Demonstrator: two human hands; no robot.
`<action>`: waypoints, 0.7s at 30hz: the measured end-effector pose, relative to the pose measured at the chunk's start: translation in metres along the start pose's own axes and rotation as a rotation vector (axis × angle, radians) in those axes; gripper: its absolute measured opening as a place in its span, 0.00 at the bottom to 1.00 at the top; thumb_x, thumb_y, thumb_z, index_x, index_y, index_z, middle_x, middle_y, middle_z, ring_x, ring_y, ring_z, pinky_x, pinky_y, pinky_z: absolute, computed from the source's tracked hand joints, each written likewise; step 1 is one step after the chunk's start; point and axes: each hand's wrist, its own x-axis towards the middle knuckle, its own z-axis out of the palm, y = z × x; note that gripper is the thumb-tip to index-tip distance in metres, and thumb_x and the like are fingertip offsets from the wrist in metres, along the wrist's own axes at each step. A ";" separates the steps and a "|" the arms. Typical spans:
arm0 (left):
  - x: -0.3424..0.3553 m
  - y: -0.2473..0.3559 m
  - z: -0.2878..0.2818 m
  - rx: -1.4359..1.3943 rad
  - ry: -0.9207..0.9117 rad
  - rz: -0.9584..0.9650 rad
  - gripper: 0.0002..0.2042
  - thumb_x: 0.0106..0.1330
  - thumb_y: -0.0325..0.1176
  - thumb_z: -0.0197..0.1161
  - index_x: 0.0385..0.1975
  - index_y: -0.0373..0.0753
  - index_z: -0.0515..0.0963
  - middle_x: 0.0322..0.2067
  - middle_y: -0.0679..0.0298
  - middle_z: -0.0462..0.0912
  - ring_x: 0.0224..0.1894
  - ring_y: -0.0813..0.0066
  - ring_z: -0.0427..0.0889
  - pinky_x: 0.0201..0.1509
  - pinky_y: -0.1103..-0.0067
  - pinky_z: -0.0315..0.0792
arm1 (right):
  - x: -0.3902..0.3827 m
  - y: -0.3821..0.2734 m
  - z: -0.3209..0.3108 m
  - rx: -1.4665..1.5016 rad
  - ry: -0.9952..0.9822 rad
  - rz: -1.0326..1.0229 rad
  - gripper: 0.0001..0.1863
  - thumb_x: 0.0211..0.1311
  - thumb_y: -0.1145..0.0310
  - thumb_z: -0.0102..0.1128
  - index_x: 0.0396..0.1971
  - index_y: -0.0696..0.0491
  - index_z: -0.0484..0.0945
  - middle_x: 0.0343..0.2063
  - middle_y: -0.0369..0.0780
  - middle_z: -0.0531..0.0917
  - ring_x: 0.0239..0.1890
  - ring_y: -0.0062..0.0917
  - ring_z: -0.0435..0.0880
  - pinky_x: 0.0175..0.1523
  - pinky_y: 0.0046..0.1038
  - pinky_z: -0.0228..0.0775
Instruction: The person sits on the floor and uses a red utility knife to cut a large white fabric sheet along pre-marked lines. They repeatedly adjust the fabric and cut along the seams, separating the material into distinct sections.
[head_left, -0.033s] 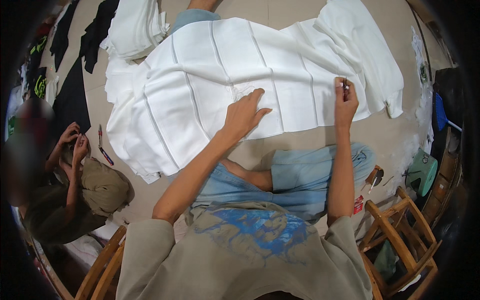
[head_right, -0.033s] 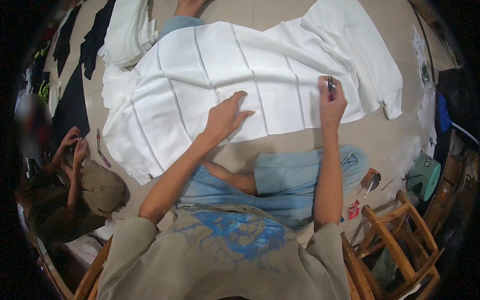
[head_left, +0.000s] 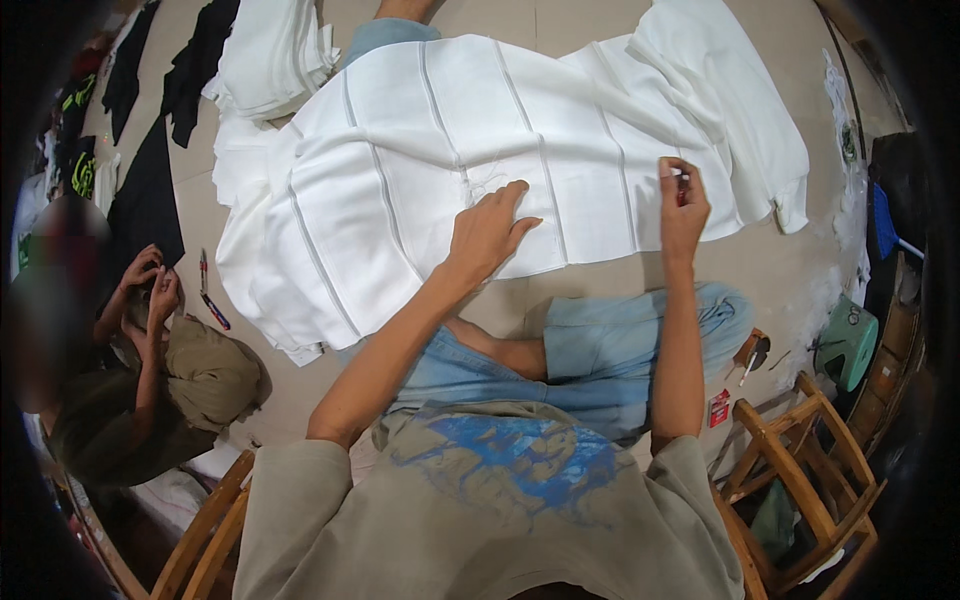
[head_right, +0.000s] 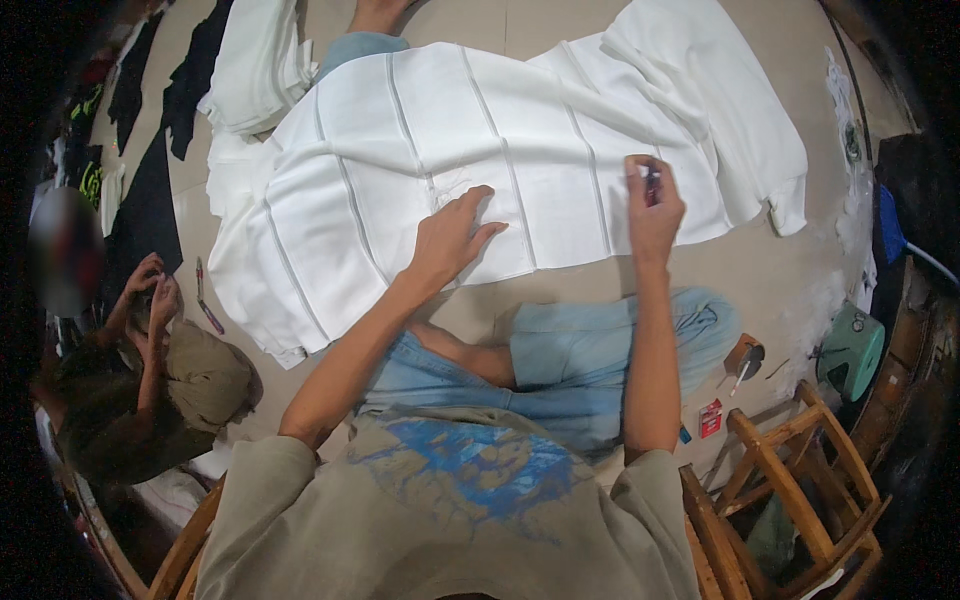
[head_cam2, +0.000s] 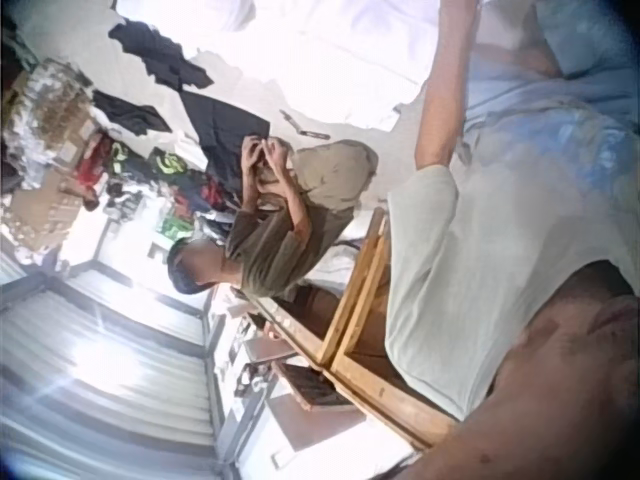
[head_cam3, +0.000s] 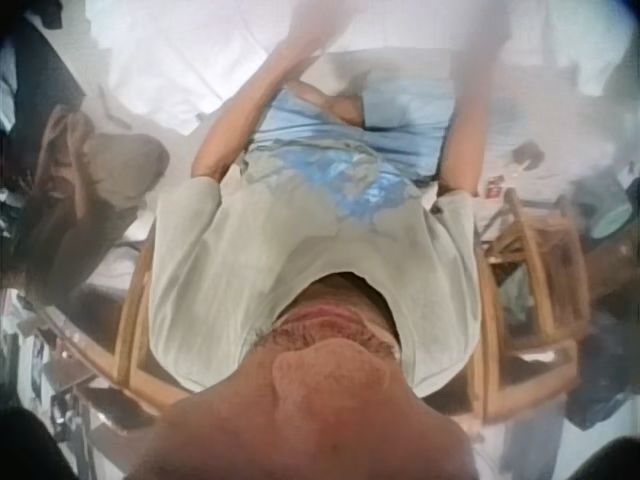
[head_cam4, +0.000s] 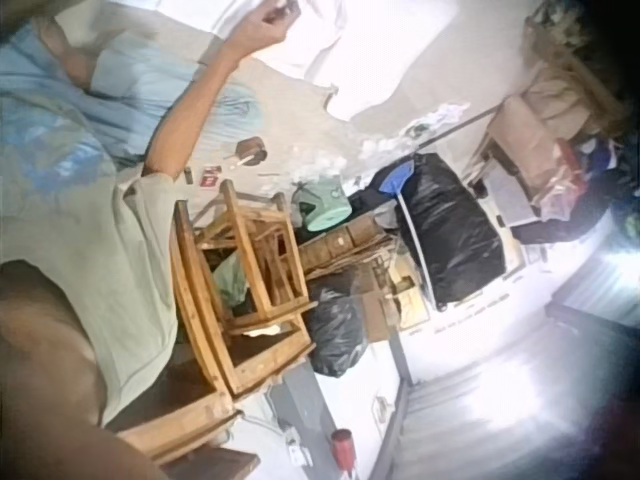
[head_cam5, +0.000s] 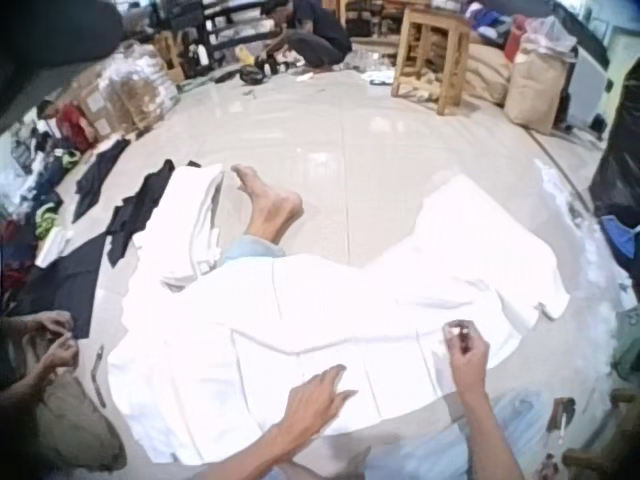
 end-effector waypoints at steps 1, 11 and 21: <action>-0.003 0.000 0.001 0.012 0.015 0.015 0.21 0.70 0.47 0.65 0.56 0.41 0.74 0.36 0.57 0.87 0.39 0.54 0.86 0.41 0.64 0.78 | -0.016 -0.008 0.007 0.034 -0.015 -0.030 0.11 0.71 0.63 0.66 0.42 0.55 0.85 0.19 0.25 0.66 0.23 0.09 0.59 0.27 0.18 0.51; -0.008 0.012 0.013 -0.075 0.026 -0.015 0.12 0.68 0.43 0.68 0.44 0.44 0.85 0.29 0.59 0.87 0.33 0.61 0.86 0.36 0.69 0.77 | -0.053 -0.027 0.022 0.118 -0.326 0.145 0.11 0.72 0.65 0.63 0.41 0.59 0.84 0.21 0.29 0.75 0.24 0.11 0.66 0.30 0.20 0.60; 0.000 0.015 0.010 -0.327 0.003 -0.298 0.11 0.66 0.42 0.67 0.40 0.42 0.84 0.24 0.57 0.84 0.26 0.60 0.82 0.34 0.69 0.72 | -0.084 -0.040 0.026 -0.073 -0.550 0.150 0.20 0.70 0.55 0.64 0.39 0.61 0.80 0.17 0.44 0.78 0.21 0.28 0.73 0.31 0.33 0.65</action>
